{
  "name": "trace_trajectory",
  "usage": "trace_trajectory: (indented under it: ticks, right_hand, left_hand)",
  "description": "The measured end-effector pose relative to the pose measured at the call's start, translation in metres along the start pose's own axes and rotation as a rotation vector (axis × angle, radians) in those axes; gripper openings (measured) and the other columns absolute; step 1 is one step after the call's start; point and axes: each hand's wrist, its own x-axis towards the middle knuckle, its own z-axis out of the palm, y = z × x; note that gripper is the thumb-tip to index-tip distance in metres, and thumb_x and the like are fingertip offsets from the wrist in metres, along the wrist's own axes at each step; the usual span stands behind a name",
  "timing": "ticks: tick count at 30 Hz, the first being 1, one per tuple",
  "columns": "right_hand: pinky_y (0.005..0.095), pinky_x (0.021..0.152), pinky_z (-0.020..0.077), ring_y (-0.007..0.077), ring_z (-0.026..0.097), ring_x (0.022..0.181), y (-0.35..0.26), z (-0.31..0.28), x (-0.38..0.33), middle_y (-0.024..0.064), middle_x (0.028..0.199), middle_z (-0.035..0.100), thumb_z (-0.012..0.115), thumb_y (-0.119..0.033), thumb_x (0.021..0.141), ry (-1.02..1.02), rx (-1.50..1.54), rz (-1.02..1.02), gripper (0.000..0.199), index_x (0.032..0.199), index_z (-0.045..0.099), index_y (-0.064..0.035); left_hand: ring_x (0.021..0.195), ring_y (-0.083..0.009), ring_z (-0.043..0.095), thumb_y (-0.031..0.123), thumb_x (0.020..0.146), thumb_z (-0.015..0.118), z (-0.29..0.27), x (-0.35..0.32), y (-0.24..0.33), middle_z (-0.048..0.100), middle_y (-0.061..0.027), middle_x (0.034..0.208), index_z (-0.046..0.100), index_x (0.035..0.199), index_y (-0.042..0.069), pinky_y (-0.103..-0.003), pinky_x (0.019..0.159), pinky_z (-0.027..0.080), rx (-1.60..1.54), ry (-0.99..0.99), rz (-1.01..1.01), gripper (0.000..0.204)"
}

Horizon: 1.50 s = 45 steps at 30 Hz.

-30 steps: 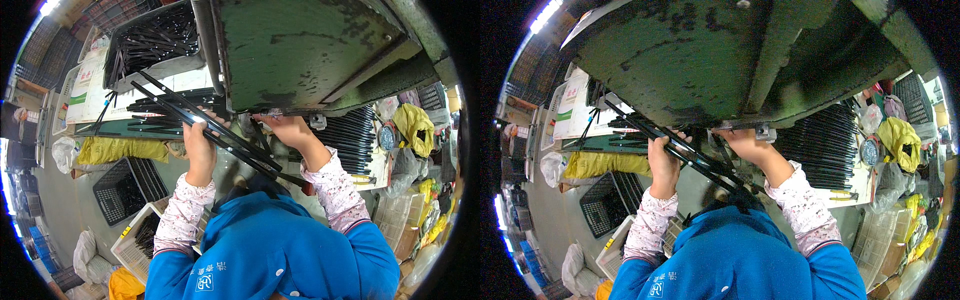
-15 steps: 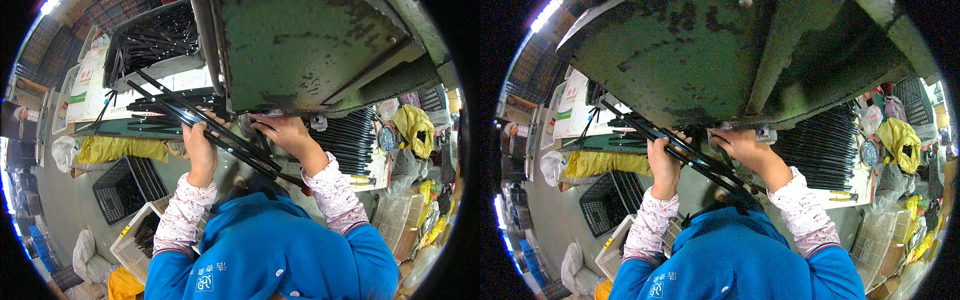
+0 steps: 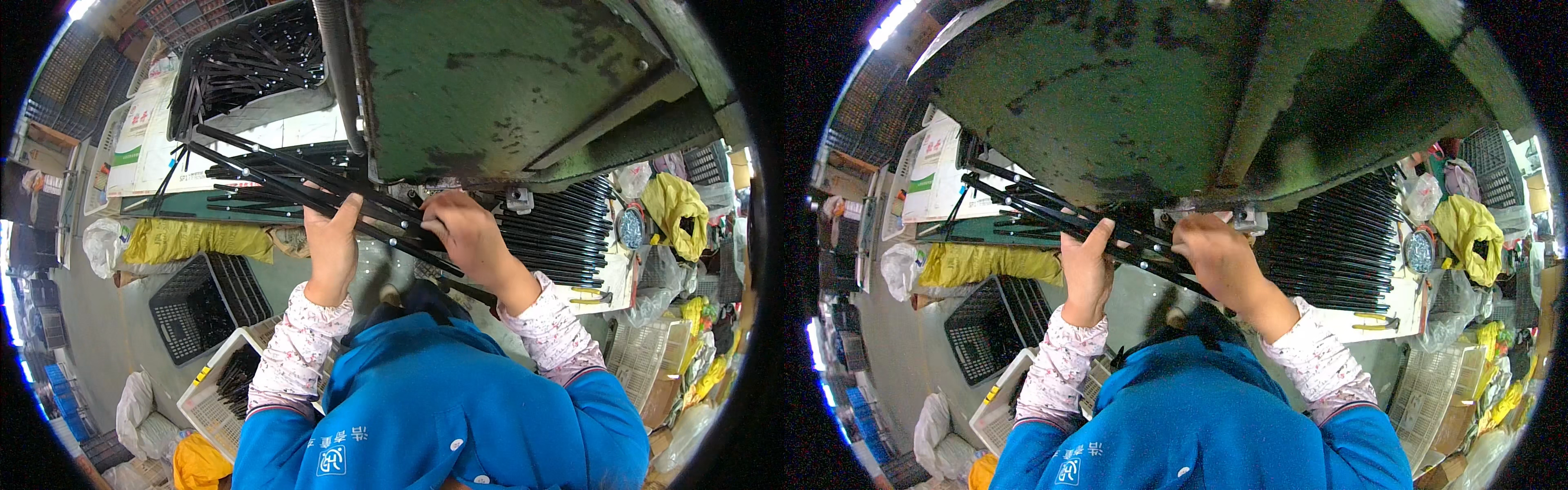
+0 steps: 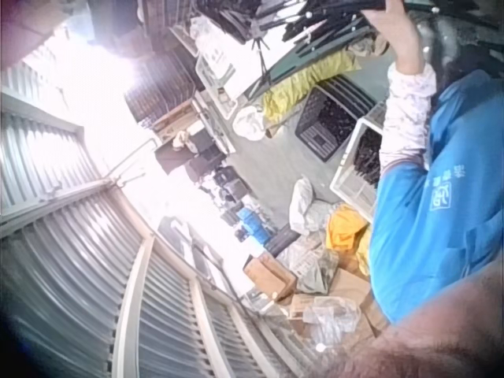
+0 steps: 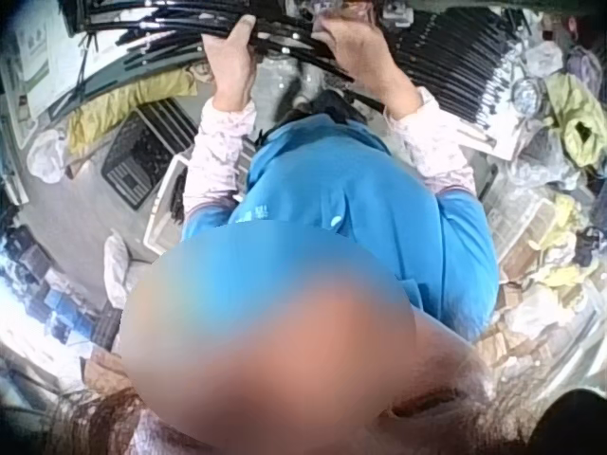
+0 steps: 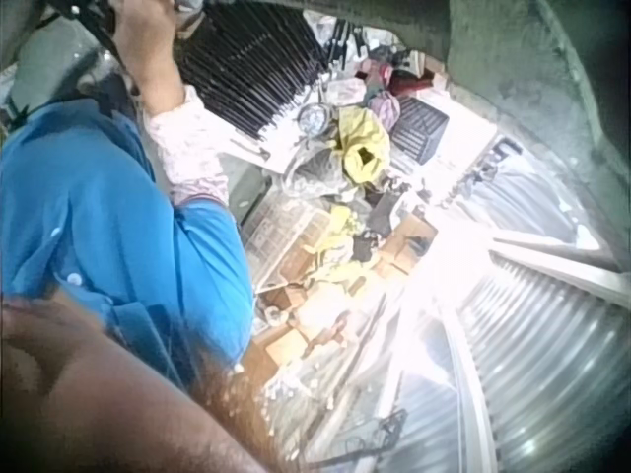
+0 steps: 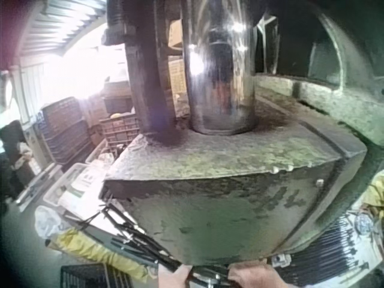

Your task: The person repeatedly picks up black rods from a tray and inserts them into a green machine, then removes and places them back. The process is continuous and repetitive throughout the clip.

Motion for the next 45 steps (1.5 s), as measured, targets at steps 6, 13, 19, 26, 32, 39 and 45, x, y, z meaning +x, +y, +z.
trace_trajectory:
  ticks: [6,13,19,26,32,39,45]
  right_hand:
    - [0.0368,0.079,0.047,0.03,0.06,0.084,0.021,-0.009,-0.003,0.0097,0.089,0.062,0.065,-0.007,0.08,0.072,-0.67,-0.282,0.017,0.098,0.065,-0.0052]
    - [0.0379,0.077,0.0479,0.0327,0.061,0.085,0.014,-0.007,0.01,0.0137,0.088,0.064,0.066,-0.006,0.081,0.043,-0.308,-0.223,0.015,0.096,0.064,-0.0009]
    - [0.0392,0.073,0.0493,0.0347,0.063,0.081,0.001,-0.008,0.012,0.0164,0.086,0.066,0.066,-0.006,0.081,0.058,-0.128,-0.069,0.012,0.091,0.064,0.0008]
    - [0.0407,0.074,0.048,0.0348,0.061,0.085,0.02,-0.001,0.0,0.0153,0.092,0.064,0.067,-0.011,0.083,0.089,0.061,0.159,0.019,0.099,0.061,-0.0016]
    - [0.0446,0.084,0.0451,0.0373,0.059,0.096,0.031,-0.01,0.027,0.0194,0.102,0.064,0.068,-0.031,0.083,-0.086,0.04,0.209,0.036,0.103,0.064,-0.0019]
    - [0.0324,0.067,0.0554,0.0208,0.065,0.083,0.125,0.021,-0.004,0.0079,0.1,0.064,0.069,-0.013,0.086,0.152,1.136,0.828,0.027,0.111,0.06,-0.0073]
    - [0.0352,0.08,0.045,0.0235,0.057,0.096,0.163,0.067,-0.009,0.0095,0.114,0.057,0.06,-0.014,0.091,-0.024,0.158,0.671,0.032,0.121,0.052,-0.0055]
  left_hand:
    - [0.08,-0.0204,0.066,-0.004,0.087,0.057,0.007,-0.003,0.007,0.061,-0.0084,0.09,0.044,0.109,0.005,-0.029,0.06,0.055,0.084,0.031,0.028,0.027]
    - [0.074,-0.0206,0.065,-0.006,0.085,0.059,-0.002,0.005,0.013,0.059,-0.008,0.086,0.045,0.104,0.003,-0.029,0.062,0.055,0.008,0.06,-0.144,0.026]
    - [0.073,-0.0244,0.067,-0.006,0.085,0.057,-0.015,0.016,-0.004,0.058,-0.0099,0.083,0.037,0.108,0.004,-0.031,0.057,0.057,0.074,0.021,-0.097,0.032]
    - [0.076,-0.0124,0.058,-0.003,0.082,0.06,0.009,0.023,0.008,0.058,-0.0031,0.09,0.051,0.103,0.004,-0.027,0.068,0.051,0.195,-0.03,-0.036,0.024]
    - [0.074,-0.0255,0.065,0.008,0.088,0.053,-0.003,0.049,0.012,0.062,-0.0122,0.094,0.056,0.105,-0.002,-0.039,0.064,0.06,-0.067,-0.124,-0.616,0.02]
    - [0.067,-0.0234,0.064,0.009,0.089,0.054,-0.011,0.034,-0.019,0.063,-0.0108,0.085,0.059,0.098,-0.003,-0.039,0.062,0.058,-0.124,-0.07,-0.397,0.016]
    - [0.054,-0.0111,0.054,0.015,0.093,0.055,0.006,0.037,-0.019,0.06,-0.0017,0.073,0.059,0.089,-0.001,-0.026,0.049,0.045,0.017,0.107,-0.149,0.016]
